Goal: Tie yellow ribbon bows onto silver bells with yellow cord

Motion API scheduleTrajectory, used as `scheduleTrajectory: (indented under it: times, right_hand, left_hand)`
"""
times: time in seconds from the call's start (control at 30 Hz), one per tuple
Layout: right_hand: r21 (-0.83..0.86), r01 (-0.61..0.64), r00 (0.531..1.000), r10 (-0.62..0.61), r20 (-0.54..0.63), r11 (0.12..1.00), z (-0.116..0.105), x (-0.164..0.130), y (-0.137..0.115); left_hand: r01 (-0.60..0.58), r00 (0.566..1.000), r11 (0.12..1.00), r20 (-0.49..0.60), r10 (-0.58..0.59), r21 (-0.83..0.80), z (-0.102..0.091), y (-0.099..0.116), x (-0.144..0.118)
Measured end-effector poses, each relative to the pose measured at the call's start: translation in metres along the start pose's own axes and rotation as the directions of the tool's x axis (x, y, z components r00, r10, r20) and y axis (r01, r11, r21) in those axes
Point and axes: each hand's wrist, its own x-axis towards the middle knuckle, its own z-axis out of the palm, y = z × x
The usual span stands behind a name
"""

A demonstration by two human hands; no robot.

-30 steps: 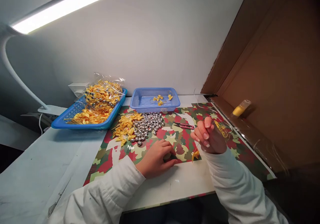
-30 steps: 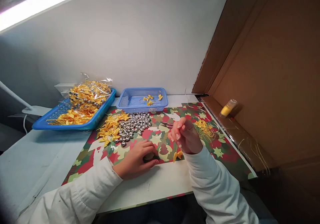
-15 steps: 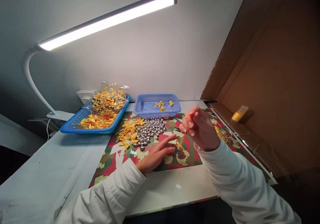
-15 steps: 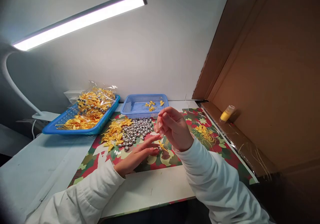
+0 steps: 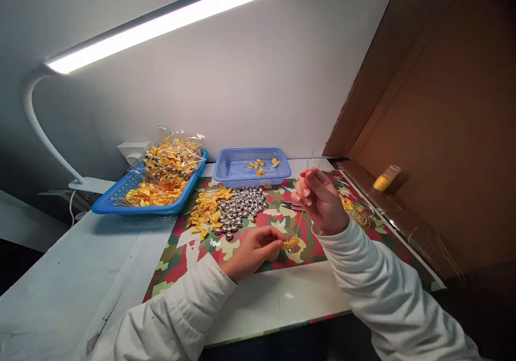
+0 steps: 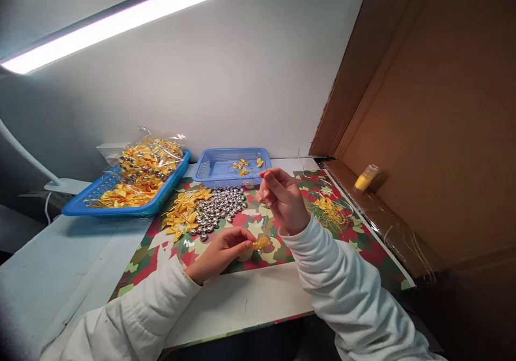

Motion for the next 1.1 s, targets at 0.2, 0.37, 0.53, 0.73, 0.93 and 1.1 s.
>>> scheduleTrajectory:
  times: [0.2,0.37,0.53,0.73,0.93,1.1]
  right_hand:
    - [-0.147,-0.034,0.999,0.029,-0.042,0.989,-0.021,-0.013,0.005]
    - [-0.405,-0.147,0.981,0.185,0.055,0.902,-0.032,-0.022,0.022]
    - [-0.682,-0.043,0.985,0.146,0.094,0.730,-0.036,-0.029,0.050]
    - [-0.770,0.098,0.992,0.003,0.128,0.631,-0.039,-0.034,0.065]
    - [-0.695,0.008,0.993,0.078,0.093,0.719,-0.037,-0.038,0.075]
    - [-0.679,0.014,0.996,0.047,0.071,0.734,-0.032,-0.041,0.078]
  left_hand:
    - [-0.131,0.938,0.983,-0.304,0.164,0.125,-0.012,0.004,0.001]
    - [-0.110,0.897,0.984,-0.413,0.158,0.139,-0.020,0.003,0.004]
    - [-0.103,0.902,0.985,-0.404,0.152,0.141,-0.022,0.000,0.005]
    - [-0.095,0.909,0.992,-0.399,0.122,0.087,-0.019,0.002,0.002]
    - [-0.131,0.915,0.988,-0.375,0.150,0.078,-0.016,0.005,0.000]
    - [-0.147,0.909,0.986,-0.382,0.167,0.083,-0.014,0.007,0.000]
